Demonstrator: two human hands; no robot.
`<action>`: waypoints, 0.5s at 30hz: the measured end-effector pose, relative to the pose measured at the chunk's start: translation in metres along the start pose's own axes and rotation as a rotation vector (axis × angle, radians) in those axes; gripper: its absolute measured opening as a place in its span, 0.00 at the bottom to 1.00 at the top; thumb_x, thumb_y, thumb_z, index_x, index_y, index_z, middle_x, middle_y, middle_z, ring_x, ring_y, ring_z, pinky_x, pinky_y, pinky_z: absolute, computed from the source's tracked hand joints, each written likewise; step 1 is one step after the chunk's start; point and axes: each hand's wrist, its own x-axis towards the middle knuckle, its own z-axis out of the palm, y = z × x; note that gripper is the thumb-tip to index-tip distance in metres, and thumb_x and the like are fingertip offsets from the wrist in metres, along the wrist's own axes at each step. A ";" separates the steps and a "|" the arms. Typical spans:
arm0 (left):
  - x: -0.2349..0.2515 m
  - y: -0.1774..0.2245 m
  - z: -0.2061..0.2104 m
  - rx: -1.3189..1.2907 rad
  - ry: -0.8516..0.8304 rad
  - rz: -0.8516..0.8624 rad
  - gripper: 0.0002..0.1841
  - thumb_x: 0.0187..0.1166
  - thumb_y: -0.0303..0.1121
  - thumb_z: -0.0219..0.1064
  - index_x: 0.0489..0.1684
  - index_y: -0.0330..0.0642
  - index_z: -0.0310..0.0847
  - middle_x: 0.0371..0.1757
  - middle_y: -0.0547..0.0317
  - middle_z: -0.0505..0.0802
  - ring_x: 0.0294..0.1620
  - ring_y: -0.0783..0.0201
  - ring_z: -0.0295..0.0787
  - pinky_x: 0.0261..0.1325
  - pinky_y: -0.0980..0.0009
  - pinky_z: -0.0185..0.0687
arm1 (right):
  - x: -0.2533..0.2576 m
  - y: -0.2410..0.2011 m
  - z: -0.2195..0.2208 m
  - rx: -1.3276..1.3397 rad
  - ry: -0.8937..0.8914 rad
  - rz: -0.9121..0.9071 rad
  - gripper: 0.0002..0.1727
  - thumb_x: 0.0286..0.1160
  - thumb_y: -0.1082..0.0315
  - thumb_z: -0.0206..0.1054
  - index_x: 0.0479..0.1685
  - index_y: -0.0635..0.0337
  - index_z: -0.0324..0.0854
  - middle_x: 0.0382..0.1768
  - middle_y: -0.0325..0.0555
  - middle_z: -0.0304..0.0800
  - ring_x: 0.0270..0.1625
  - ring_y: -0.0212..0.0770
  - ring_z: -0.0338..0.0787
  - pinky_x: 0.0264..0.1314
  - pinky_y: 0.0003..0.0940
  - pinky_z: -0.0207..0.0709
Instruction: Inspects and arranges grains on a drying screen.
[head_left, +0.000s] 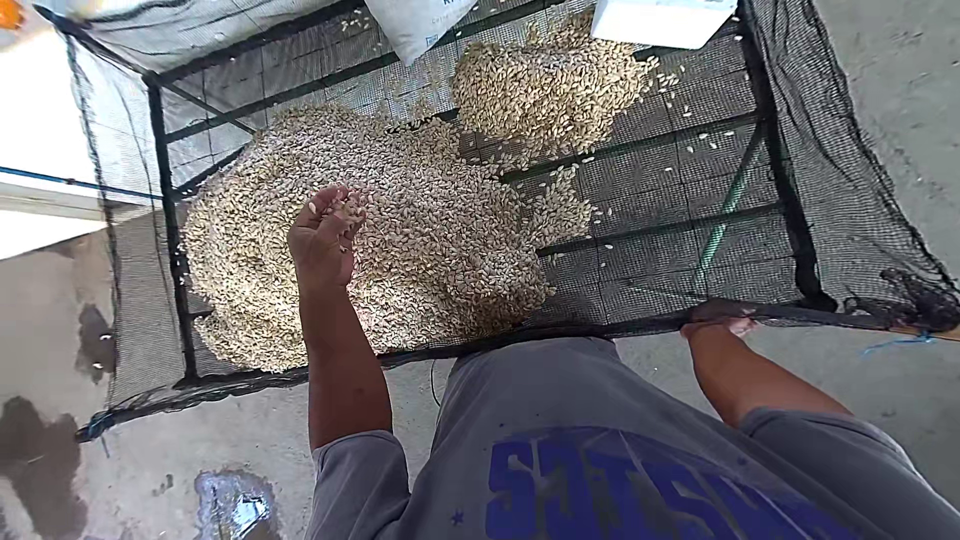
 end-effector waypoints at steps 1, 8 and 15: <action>0.000 0.001 -0.001 0.012 0.013 0.003 0.16 0.84 0.17 0.55 0.65 0.37 0.78 0.60 0.52 0.92 0.57 0.56 0.93 0.60 0.57 0.91 | 0.000 0.000 0.000 0.013 0.007 0.000 0.31 0.83 0.63 0.60 0.83 0.67 0.65 0.84 0.59 0.69 0.90 0.47 0.65 0.90 0.38 0.59; -0.001 0.010 0.002 -0.034 0.098 -0.008 0.13 0.94 0.29 0.47 0.64 0.40 0.75 0.53 0.53 0.96 0.55 0.58 0.96 0.61 0.59 0.91 | -0.005 -0.001 -0.005 0.077 -0.005 0.007 0.30 0.83 0.65 0.60 0.83 0.68 0.65 0.83 0.59 0.70 0.89 0.46 0.66 0.89 0.37 0.60; -0.003 0.014 0.001 -0.043 0.129 0.004 0.15 0.95 0.35 0.47 0.63 0.38 0.78 0.54 0.53 0.95 0.57 0.57 0.94 0.62 0.58 0.90 | -0.004 0.000 -0.004 0.390 0.018 0.062 0.31 0.85 0.65 0.58 0.85 0.69 0.60 0.83 0.61 0.68 0.89 0.48 0.66 0.88 0.38 0.63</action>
